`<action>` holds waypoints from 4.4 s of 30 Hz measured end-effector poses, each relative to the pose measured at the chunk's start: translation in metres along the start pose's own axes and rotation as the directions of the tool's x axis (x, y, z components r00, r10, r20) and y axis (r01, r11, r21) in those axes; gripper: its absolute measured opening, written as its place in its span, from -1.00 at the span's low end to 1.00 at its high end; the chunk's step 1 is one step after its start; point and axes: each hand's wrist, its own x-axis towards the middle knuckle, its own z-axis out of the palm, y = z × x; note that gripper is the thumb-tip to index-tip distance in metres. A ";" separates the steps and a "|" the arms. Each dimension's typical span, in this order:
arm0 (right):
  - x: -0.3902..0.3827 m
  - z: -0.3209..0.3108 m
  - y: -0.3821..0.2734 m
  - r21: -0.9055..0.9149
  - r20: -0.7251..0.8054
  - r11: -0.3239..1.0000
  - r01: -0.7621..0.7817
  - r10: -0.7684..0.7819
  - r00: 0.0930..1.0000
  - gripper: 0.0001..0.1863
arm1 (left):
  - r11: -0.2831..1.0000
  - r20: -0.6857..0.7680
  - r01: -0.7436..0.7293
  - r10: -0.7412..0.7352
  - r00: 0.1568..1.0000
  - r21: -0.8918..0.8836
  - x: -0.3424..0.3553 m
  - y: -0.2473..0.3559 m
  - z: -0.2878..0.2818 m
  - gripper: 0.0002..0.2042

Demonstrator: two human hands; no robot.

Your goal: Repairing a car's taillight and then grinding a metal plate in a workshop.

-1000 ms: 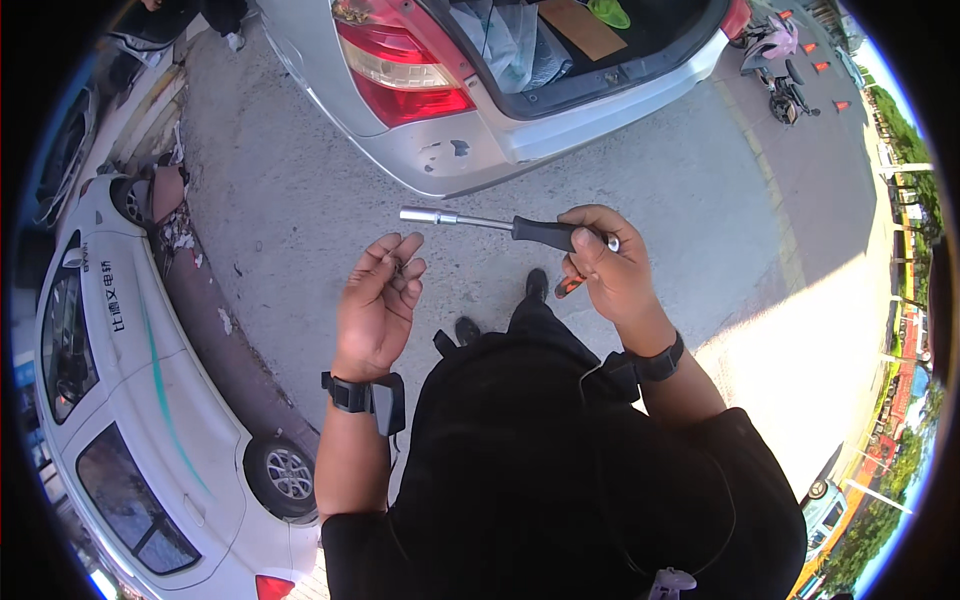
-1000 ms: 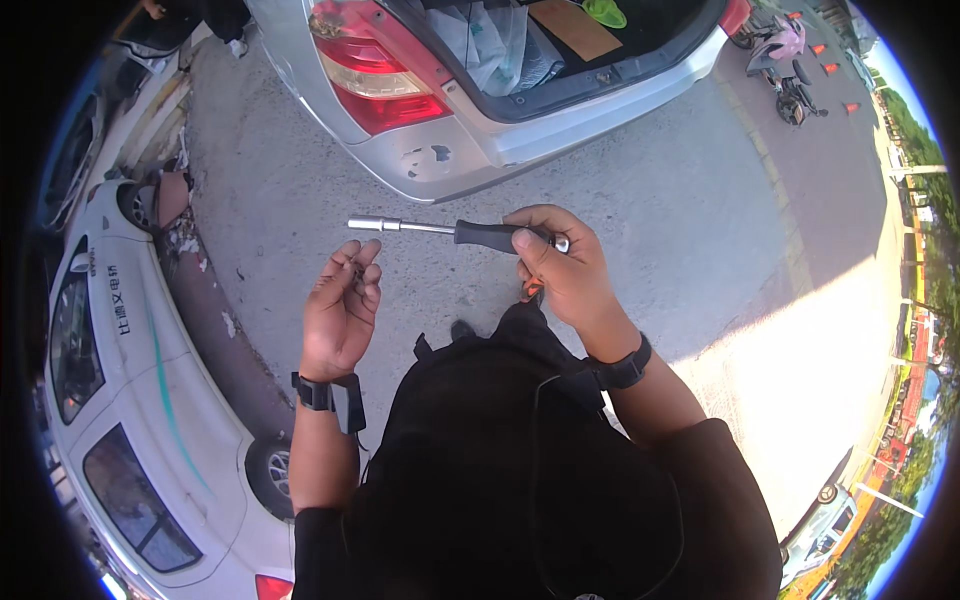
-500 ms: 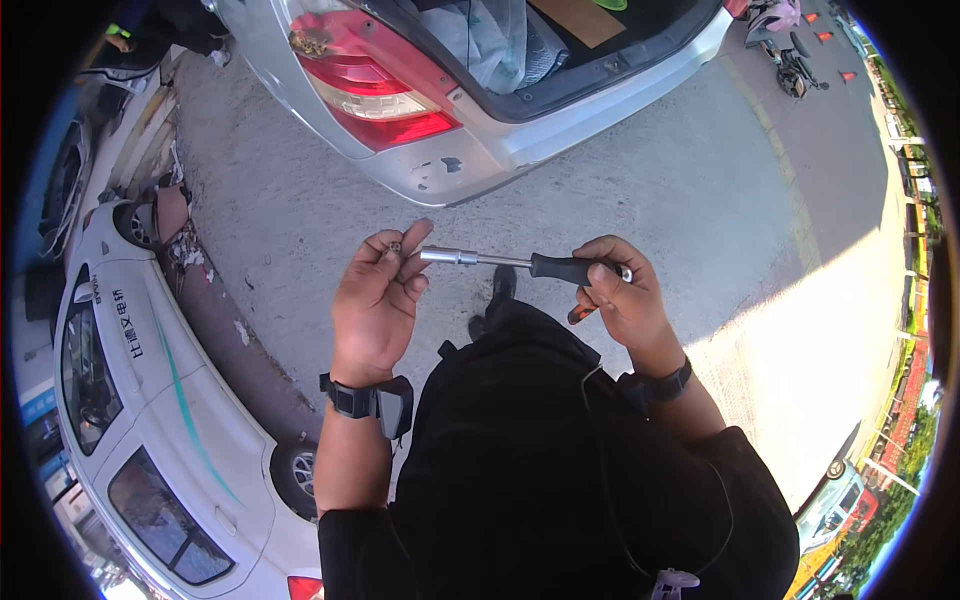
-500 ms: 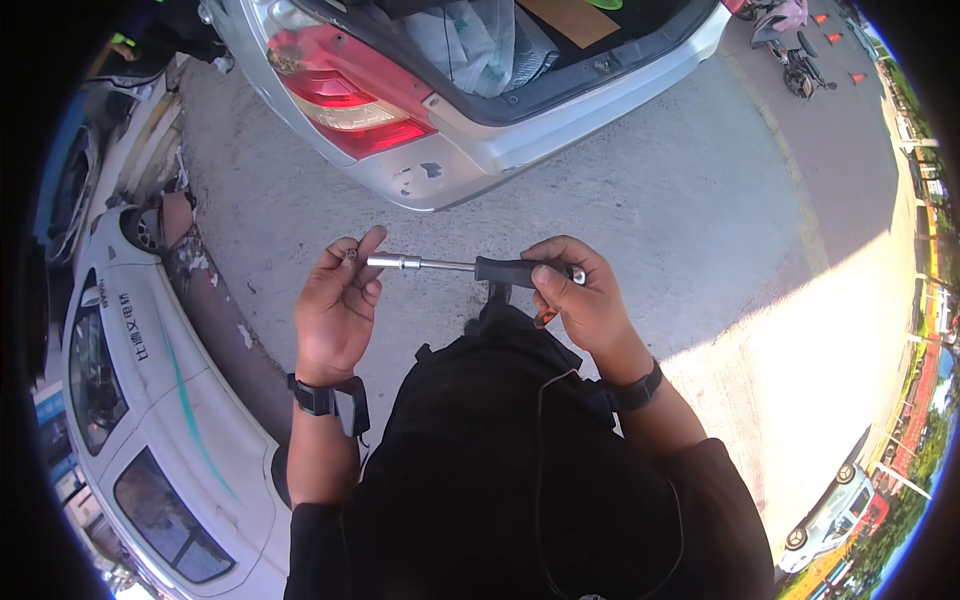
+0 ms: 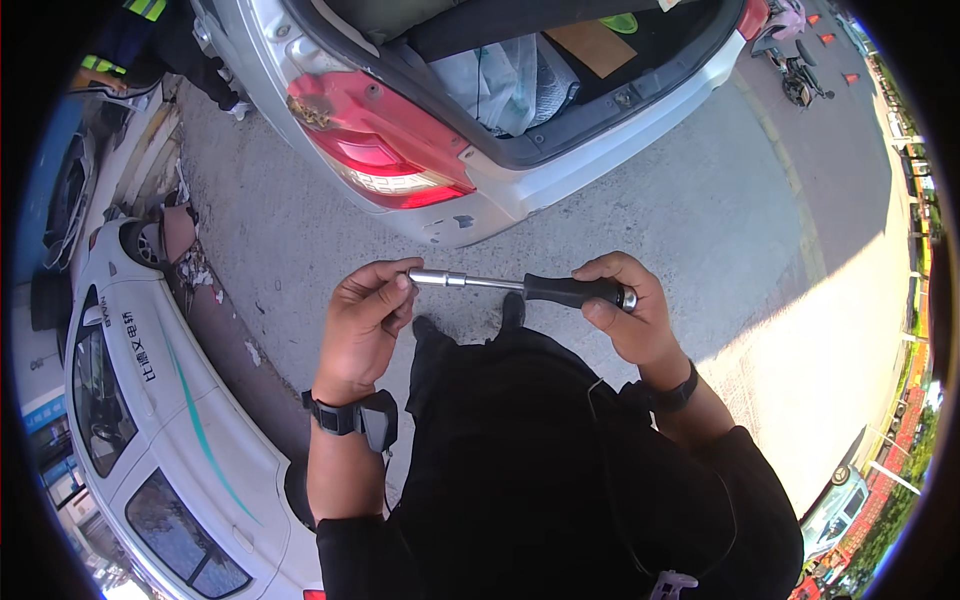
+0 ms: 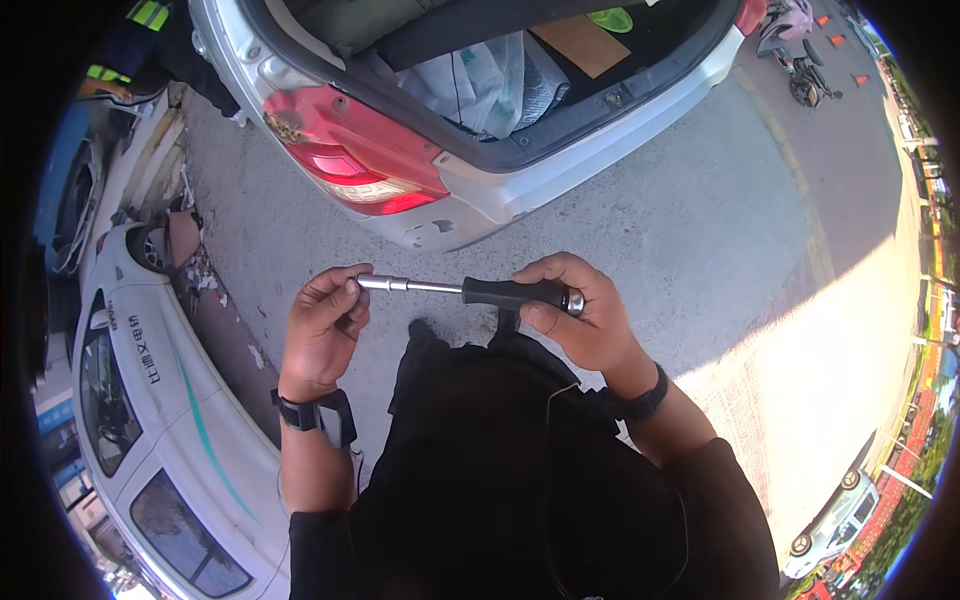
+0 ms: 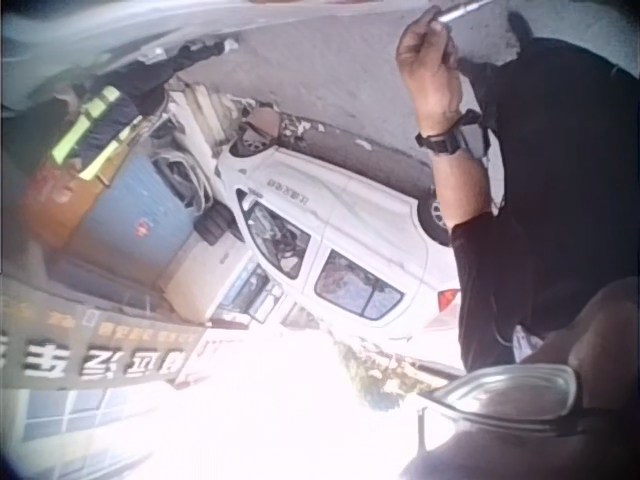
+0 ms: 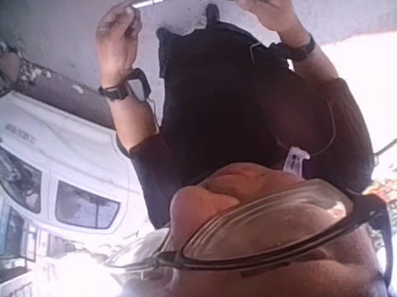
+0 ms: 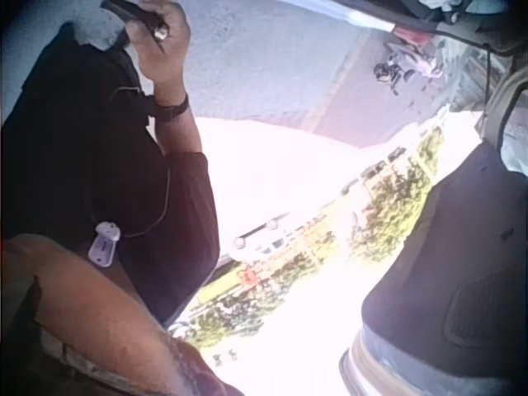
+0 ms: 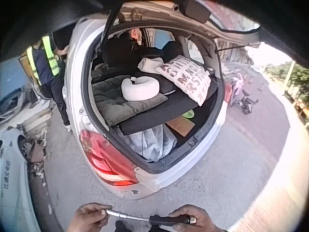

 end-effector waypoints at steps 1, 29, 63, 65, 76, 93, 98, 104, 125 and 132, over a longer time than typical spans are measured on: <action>0.002 0.004 0.001 0.007 0.014 1.000 0.011 -0.011 1.000 -0.68 | 1.000 0.009 0.006 -0.006 1.000 0.006 0.005 0.007 -0.004 -0.75; 0.134 0.120 0.022 -0.203 -0.545 0.979 0.004 -0.117 0.830 -0.64 | -0.505 0.577 -0.362 0.376 0.725 0.783 0.170 0.110 -0.009 -0.68; 0.152 0.155 -0.037 -0.376 -0.646 0.886 -0.271 -0.041 0.763 -0.70 | 0.984 0.507 0.171 -0.177 0.844 0.057 0.158 0.062 -0.006 -0.84; 0.148 0.151 -0.029 0.163 -0.700 0.935 -0.314 0.334 0.631 -0.67 | 0.984 0.511 0.156 -0.178 0.841 0.086 0.161 0.059 -0.006 -0.84; 0.151 0.163 -0.043 -0.677 -0.502 0.705 -0.210 -0.234 0.833 -0.69 | 0.884 0.656 0.452 -0.269 0.705 -0.123 0.161 0.069 -0.006 -0.75; 0.109 0.162 -0.015 0.415 -0.441 0.907 0.070 0.134 0.887 -0.48 | 0.870 0.630 0.432 -0.201 0.750 -0.237 0.162 0.064 -0.007 -0.77; 0.104 0.146 -0.038 -0.004 -0.361 0.955 -0.296 0.275 0.891 -0.45 | 0.925 0.590 0.346 -0.194 0.784 -0.156 0.163 0.053 -0.004 -0.81; 0.131 0.151 -0.075 -0.822 -0.392 0.464 -0.330 -0.040 0.919 -0.63 | 0.936 0.502 0.325 -0.219 0.837 -0.133 0.158 0.058 0.000 -0.77; 0.133 0.161 -0.069 0.222 -0.511 0.817 -0.532 0.562 0.650 -0.71 | 0.874 0.612 0.472 -0.312 0.727 -0.115 0.158 0.075 0.005 -0.79; 0.130 0.158 -0.057 0.182 -0.569 0.896 -0.406 0.433 0.699 -0.67 | 0.871 0.535 0.466 -0.322 0.781 -0.156 0.155 0.069 0.005 -0.80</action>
